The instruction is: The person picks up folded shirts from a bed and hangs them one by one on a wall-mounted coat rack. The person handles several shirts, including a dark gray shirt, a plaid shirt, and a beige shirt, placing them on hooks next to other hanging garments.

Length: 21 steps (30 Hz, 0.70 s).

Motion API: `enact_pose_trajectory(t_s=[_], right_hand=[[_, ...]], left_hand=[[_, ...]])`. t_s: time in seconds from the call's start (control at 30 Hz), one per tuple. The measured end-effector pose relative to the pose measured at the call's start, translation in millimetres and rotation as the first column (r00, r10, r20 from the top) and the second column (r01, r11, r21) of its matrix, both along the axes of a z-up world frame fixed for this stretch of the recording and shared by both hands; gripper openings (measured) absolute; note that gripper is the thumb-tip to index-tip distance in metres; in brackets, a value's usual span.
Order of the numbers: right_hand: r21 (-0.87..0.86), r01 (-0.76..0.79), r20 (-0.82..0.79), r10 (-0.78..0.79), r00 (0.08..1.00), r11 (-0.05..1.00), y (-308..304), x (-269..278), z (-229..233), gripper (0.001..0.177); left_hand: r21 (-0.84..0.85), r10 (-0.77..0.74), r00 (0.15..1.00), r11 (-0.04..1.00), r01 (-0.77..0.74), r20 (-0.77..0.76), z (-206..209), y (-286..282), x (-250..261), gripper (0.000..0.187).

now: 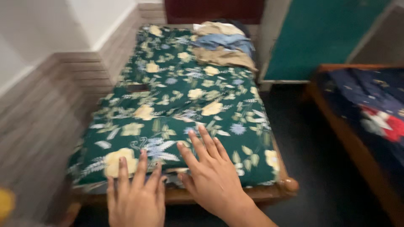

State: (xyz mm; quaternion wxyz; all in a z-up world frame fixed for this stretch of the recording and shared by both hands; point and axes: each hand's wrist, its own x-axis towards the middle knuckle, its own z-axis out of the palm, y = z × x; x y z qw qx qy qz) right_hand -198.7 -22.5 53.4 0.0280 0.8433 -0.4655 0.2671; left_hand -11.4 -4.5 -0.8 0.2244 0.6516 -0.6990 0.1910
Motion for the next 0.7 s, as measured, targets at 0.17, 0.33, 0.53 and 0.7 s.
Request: enact_pose_trajectory(t_s=[0.17, 0.33, 0.53, 0.7], right_hand=[[-0.022, 0.089, -0.023, -0.090, 0.996, 0.996, -4, -66, 5, 0.062], [-0.007, 0.212, -0.073, -0.212, 0.975, 0.977, -9, -130, -5, 0.065], [0.015, 0.344, -0.128, -0.339, 0.932, 0.939, -9, -194, -16, 0.062], [0.017, 0.409, -0.102, -0.406, 0.908, 0.912, -19, -228, -19, 0.058]], left_hand=[[-0.077, -0.087, 0.994, 0.994, 0.082, -0.070, 10, -16, -84, 0.035], [0.062, -0.164, 0.979, 0.983, 0.172, -0.122, 27, -33, -167, 0.060], [0.174, -0.278, 0.954, 0.940, 0.294, -0.109, 30, -52, -238, 0.074], [0.191, -0.352, 0.934, 0.914, 0.358, -0.066, 29, -71, -267, 0.076]])
